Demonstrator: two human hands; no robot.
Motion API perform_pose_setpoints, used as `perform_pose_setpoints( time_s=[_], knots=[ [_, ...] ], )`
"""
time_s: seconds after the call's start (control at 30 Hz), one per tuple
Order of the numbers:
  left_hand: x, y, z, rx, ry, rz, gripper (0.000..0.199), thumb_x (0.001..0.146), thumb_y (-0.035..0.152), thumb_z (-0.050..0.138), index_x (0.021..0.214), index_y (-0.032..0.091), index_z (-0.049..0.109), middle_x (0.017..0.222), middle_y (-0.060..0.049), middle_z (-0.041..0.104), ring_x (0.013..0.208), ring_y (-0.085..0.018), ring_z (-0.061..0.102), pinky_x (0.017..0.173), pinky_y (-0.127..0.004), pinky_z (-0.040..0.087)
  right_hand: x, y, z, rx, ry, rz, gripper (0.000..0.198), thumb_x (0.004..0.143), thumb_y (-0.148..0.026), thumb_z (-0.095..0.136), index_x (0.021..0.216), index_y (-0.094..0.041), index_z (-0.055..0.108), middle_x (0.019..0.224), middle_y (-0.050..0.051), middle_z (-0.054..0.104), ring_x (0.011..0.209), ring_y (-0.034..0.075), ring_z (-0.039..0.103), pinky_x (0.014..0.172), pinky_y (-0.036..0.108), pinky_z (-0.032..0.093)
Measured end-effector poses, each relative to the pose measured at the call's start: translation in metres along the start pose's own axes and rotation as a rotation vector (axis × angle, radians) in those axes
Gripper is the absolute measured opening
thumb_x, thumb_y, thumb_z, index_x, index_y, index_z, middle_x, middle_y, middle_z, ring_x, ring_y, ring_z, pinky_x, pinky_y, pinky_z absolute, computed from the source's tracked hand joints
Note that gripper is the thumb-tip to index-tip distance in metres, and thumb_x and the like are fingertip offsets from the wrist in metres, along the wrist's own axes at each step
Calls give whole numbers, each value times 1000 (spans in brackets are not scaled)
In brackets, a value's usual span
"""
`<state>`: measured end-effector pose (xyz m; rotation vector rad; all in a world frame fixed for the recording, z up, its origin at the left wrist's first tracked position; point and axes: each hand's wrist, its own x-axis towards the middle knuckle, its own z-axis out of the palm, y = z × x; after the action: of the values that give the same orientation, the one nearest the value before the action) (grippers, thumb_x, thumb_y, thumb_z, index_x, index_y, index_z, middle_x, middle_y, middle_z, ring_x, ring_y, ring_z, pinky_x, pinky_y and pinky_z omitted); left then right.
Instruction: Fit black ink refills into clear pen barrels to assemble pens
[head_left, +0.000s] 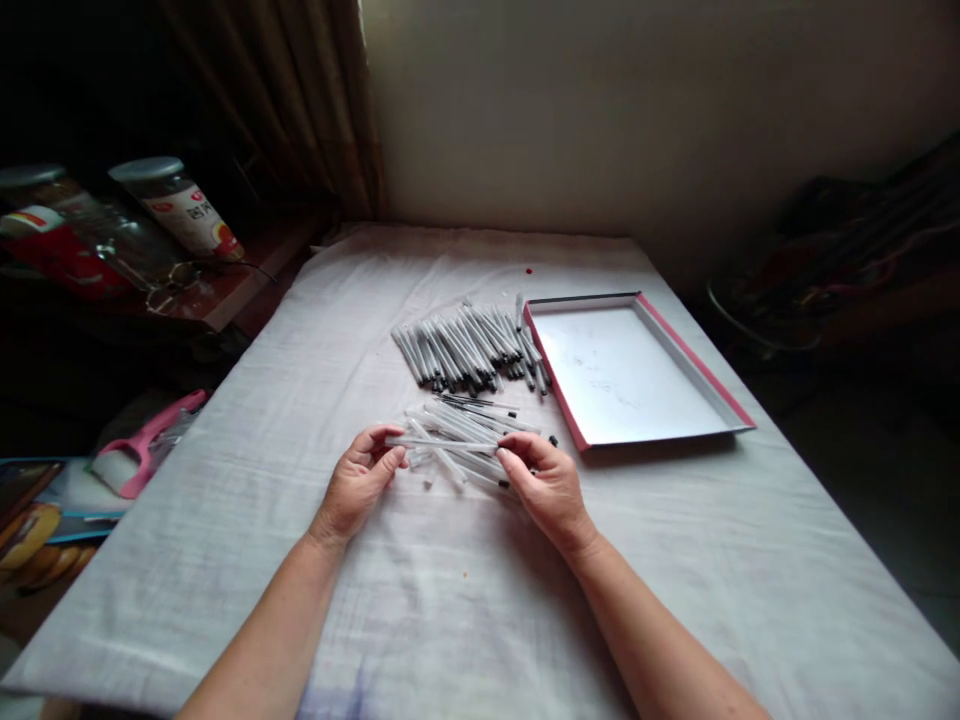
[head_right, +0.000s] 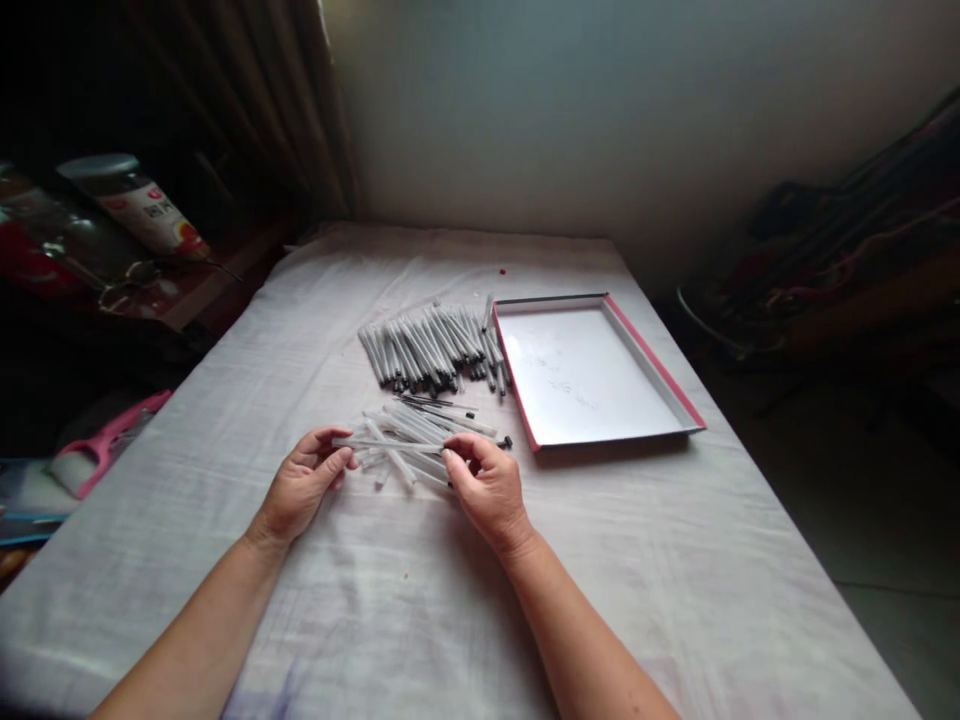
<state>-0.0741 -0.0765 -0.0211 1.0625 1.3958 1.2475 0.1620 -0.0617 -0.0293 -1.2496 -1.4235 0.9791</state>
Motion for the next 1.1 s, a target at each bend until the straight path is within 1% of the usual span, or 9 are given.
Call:
perform_pose_setpoints(
  time_s=[0.1,0.23,0.37,0.43,0.57,0.67,0.77,0.93,1.1],
  knots=[
    [0,-4,-3,24,-63,33,41,72,48,73,95,17,60,62,2,61,48,-7,46,44,-18,34,-1,0,-3,38,13,-10,15,78,-31,64,85,-19,70,75,3,70,61,13,59,56,24,47],
    [-1,-5,-3,69,-153,71,36,78,53,65,82,17,58,62,2,58,50,-8,48,44,-18,35,-2,0,-5,114,37,-2,18,74,-34,68,84,-19,71,79,5,71,68,16,62,62,26,50],
    [-1,-4,2,88,-142,138,37,75,47,69,95,18,60,81,0,61,55,-8,53,50,-20,42,-2,-1,-2,156,74,3,17,71,-33,69,81,-18,70,77,4,70,70,16,63,66,27,51],
    [-2,-4,4,105,-135,162,39,71,43,71,100,19,60,86,0,62,59,-9,56,54,-21,45,-4,-1,-1,157,76,10,17,71,-33,69,80,-18,70,75,4,70,68,16,63,65,27,51],
    [-3,-3,5,161,-164,171,31,73,43,68,91,18,62,70,1,61,57,-11,56,53,-21,43,-7,1,-3,158,66,24,18,71,-33,70,80,-18,70,73,3,69,65,15,61,63,27,49],
    [-5,-1,6,216,-182,168,32,76,47,65,86,17,62,62,3,57,51,-10,52,49,-21,40,-8,-1,-9,188,61,11,18,70,-33,70,80,-18,70,75,3,69,67,15,62,63,27,49],
    [-7,0,7,248,-208,160,34,76,51,64,81,17,62,61,3,56,49,-10,51,46,-20,37,-7,-5,-13,228,57,22,19,70,-33,70,83,-18,69,72,2,68,63,14,60,58,27,48],
    [-6,-1,9,181,-164,186,41,70,48,71,95,18,61,75,1,62,53,-9,51,50,-21,41,-7,-8,-12,269,71,58,18,69,-33,72,80,-18,70,66,1,66,57,12,56,54,26,46],
    [-4,-2,7,268,-151,212,37,79,55,60,79,18,60,56,4,52,49,-10,47,51,-21,39,-5,-6,-14,283,61,43,19,68,-33,72,80,-18,70,71,2,70,63,14,61,60,27,49]
  ],
)
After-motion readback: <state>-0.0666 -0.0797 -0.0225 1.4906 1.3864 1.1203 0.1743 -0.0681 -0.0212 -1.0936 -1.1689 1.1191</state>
